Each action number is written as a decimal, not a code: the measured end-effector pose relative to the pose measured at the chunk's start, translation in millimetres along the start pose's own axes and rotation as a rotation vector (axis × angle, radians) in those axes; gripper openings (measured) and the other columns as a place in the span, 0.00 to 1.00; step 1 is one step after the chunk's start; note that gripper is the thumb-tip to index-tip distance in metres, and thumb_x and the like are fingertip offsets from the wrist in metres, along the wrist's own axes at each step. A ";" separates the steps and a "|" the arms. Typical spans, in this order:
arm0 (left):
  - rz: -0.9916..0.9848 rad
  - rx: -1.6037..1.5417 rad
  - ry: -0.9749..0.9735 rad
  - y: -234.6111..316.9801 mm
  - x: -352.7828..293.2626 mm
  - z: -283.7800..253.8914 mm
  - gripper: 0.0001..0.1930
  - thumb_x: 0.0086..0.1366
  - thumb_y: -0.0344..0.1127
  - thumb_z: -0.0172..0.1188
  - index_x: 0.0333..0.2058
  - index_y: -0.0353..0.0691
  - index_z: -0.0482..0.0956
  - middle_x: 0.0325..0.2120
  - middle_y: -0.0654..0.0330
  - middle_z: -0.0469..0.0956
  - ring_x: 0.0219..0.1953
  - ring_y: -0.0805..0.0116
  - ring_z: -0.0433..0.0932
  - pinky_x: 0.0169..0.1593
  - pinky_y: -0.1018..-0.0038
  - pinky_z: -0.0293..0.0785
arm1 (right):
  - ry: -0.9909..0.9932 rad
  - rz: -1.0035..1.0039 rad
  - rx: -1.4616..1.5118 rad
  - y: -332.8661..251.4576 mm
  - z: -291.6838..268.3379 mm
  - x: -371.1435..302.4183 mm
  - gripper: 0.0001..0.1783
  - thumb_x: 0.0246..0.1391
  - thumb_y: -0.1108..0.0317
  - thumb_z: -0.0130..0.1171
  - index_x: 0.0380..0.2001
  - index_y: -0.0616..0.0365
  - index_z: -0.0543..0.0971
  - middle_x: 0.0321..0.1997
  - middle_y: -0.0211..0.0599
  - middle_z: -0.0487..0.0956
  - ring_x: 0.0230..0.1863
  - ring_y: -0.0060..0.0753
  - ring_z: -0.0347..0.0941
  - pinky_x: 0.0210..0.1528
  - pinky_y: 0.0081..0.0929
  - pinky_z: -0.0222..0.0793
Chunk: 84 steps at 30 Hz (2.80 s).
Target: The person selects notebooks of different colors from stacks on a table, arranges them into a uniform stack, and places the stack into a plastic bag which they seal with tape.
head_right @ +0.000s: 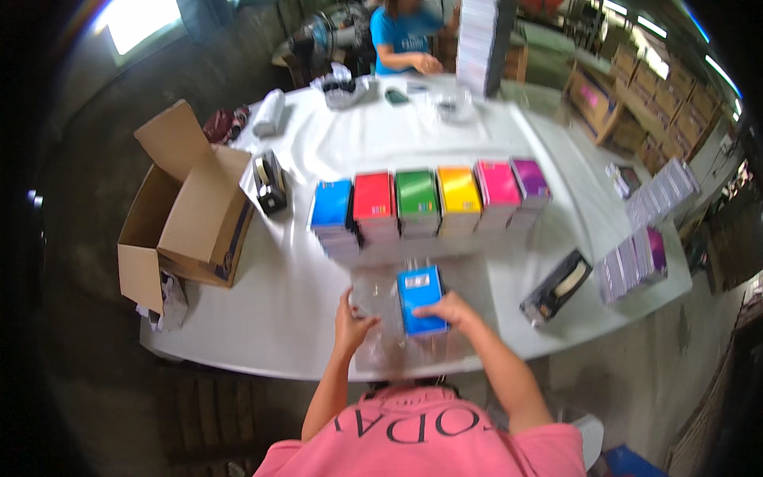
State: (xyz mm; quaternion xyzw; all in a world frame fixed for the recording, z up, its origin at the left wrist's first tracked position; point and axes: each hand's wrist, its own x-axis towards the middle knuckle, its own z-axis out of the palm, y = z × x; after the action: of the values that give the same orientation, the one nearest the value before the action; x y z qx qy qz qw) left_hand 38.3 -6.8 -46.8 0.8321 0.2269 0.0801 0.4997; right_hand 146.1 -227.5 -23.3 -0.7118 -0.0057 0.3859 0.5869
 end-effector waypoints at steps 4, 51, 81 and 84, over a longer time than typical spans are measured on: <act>-0.063 0.174 -0.275 -6.4 -0.1 0.7 0.50 0.52 0.24 0.63 0.67 0.60 0.41 0.44 0.46 0.74 0.22 0.61 0.76 0.29 0.70 0.75 | -0.039 0.064 0.063 3.4 2.1 3.3 0.34 0.27 0.62 0.78 0.43 0.60 0.78 0.43 0.41 0.80 0.41 0.33 0.77 0.48 0.33 0.74; 0.556 0.089 -0.514 50.2 9.8 40.6 0.39 0.55 0.30 0.62 0.64 0.49 0.54 0.66 0.51 0.49 0.61 0.55 0.61 0.48 0.61 0.74 | 0.472 -0.018 -0.516 19.6 35.9 -9.6 0.50 0.56 0.42 0.49 0.66 0.63 0.38 0.67 0.59 0.50 0.67 0.63 0.47 0.64 0.62 0.41; 0.483 0.568 -0.645 77.2 2.2 32.7 0.37 0.56 0.44 0.62 0.63 0.48 0.58 0.66 0.65 0.51 0.68 0.66 0.50 0.57 0.49 0.60 | 1.032 0.028 -0.639 70.8 -26.9 -49.2 0.19 0.57 0.66 0.51 0.52 0.47 0.66 0.31 0.46 0.79 0.36 0.56 0.76 0.40 0.49 0.69; 0.459 0.561 -0.656 84.7 1.7 29.3 0.36 0.57 0.42 0.61 0.63 0.48 0.57 0.66 0.63 0.51 0.68 0.65 0.50 0.57 0.47 0.60 | 1.329 -0.273 -1.085 48.4 -19.7 -63.7 0.09 0.55 0.61 0.55 0.37 0.52 0.75 0.33 0.44 0.79 0.37 0.58 0.75 0.40 0.47 0.69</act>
State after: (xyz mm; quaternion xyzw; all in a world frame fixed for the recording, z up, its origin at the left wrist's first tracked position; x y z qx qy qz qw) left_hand 75.6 -63.0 12.2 0.9446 -0.1191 -0.1422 0.2709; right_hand 90.8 -288.3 -29.1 -0.9642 0.0698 -0.2398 0.0895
